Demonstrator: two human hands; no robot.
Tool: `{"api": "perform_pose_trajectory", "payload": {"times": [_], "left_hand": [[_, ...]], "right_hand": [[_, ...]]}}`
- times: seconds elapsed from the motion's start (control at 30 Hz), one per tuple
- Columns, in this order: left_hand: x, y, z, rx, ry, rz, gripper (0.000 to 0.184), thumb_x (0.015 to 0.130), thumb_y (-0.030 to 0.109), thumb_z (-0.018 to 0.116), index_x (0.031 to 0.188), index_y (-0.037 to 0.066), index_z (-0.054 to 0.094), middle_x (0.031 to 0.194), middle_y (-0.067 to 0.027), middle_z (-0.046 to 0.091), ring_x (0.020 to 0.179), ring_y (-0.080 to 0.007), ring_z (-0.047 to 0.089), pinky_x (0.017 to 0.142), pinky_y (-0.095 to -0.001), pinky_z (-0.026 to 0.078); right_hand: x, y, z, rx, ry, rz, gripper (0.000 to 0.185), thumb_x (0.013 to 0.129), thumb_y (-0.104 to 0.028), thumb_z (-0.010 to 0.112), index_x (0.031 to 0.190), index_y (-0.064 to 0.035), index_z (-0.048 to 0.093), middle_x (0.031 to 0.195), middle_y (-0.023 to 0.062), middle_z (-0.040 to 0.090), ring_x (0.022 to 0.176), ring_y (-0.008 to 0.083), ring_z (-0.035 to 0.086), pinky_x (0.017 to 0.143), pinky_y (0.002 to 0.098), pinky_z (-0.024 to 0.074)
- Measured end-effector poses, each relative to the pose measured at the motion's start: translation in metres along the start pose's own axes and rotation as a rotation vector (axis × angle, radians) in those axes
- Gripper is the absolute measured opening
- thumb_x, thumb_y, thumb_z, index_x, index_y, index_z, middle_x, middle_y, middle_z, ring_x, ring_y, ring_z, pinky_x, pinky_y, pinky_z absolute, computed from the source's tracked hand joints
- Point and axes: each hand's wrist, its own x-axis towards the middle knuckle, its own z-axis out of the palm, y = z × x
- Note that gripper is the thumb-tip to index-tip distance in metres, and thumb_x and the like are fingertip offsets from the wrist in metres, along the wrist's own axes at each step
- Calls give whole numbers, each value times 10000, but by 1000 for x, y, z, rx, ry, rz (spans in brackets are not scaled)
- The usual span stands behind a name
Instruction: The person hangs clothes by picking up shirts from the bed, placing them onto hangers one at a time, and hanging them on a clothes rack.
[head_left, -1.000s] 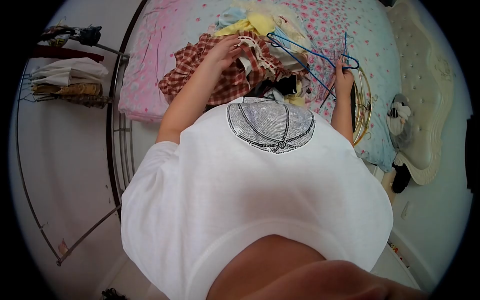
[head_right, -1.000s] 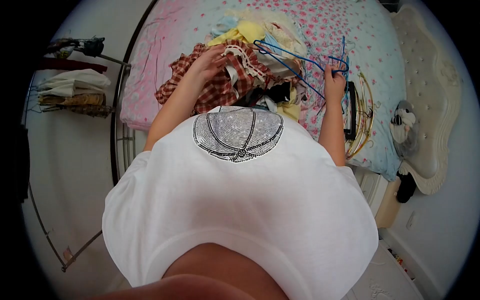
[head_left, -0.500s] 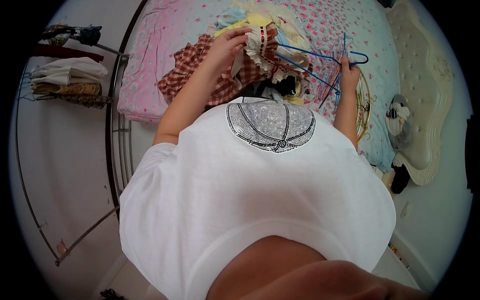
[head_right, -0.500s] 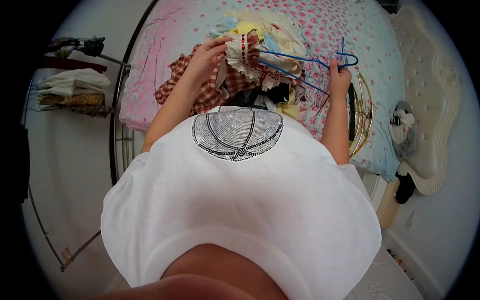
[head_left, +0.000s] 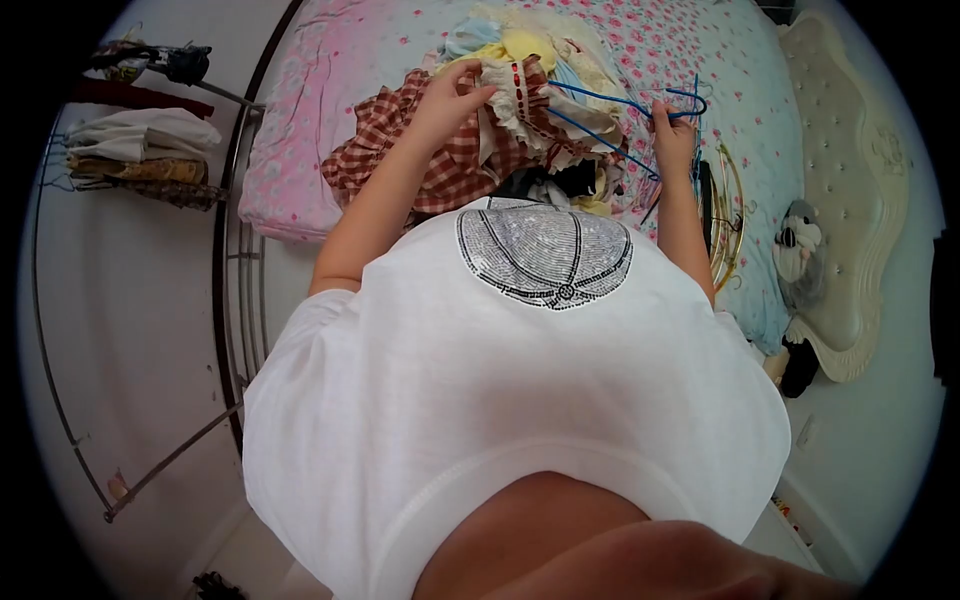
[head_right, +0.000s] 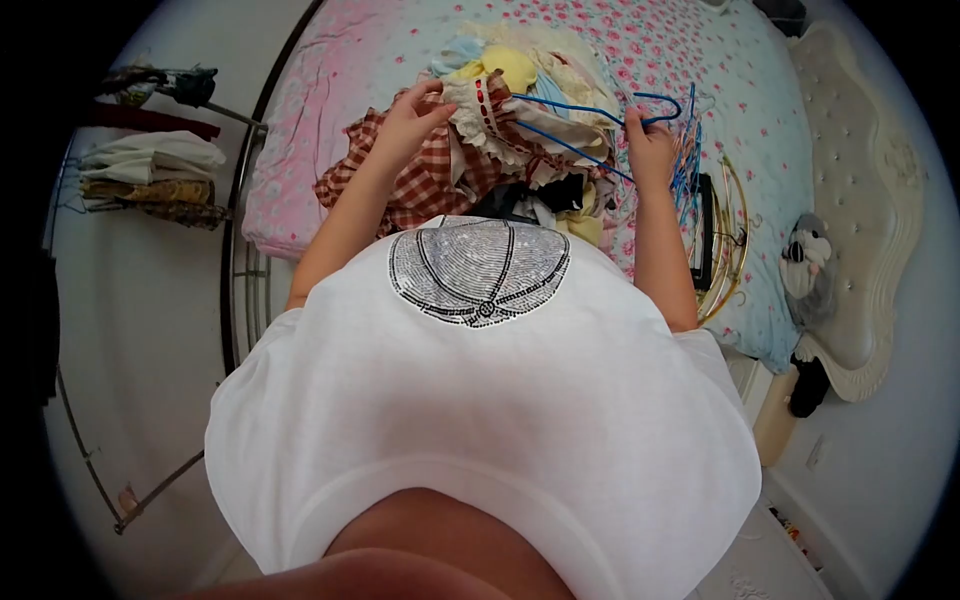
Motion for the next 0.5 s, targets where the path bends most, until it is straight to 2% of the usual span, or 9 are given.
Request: {"api": "perform_pose_trajectory", "payload": {"times": [0.03,0.13,0.23,0.33,0.43,0.5], "left_hand": [[0,-1,0,129,58,60,416,742,265,649,1098,87,528,1011,-68,538,864,-175,551,744,-288,422],[4,0,-4,598,244,409,410,726,269,645,1086,106,536,1023,-93,519,879,-244,532,758,-331,408],[1,16,-7,977,237,755,392,720,242,640,1069,96,536,1027,-91,518,907,-281,502,780,-358,396],[1,25,-1,924,-56,625,344,761,281,602,1032,74,555,1046,-117,533,948,-296,502,803,-392,400],[0,36,11,1012,40,847,321,776,257,583,1030,63,554,999,-113,553,933,-285,513,777,-383,409],[2,35,18,930,-90,776,285,787,226,565,1024,69,555,948,-97,569,894,-275,529,746,-371,419]], "right_hand": [[2,1,2,7,-8,-9,314,822,-291,567,654,-26,557,539,-17,475,511,56,404,476,224,311],[6,0,9,54,-28,-39,314,819,-275,574,644,-17,543,535,-23,463,505,55,387,465,230,299],[6,-13,17,69,-31,-94,310,815,-253,582,633,-6,531,526,-28,448,498,54,364,459,234,289],[7,-27,22,35,-59,-172,308,805,-236,595,622,2,527,505,-24,434,485,53,344,451,237,281],[6,-41,31,1,-78,-209,316,796,-236,606,608,5,528,480,-15,422,461,57,334,440,242,276],[5,-51,37,-47,-112,-208,309,796,-238,608,618,5,541,487,-13,436,468,57,356,452,235,295]]}}
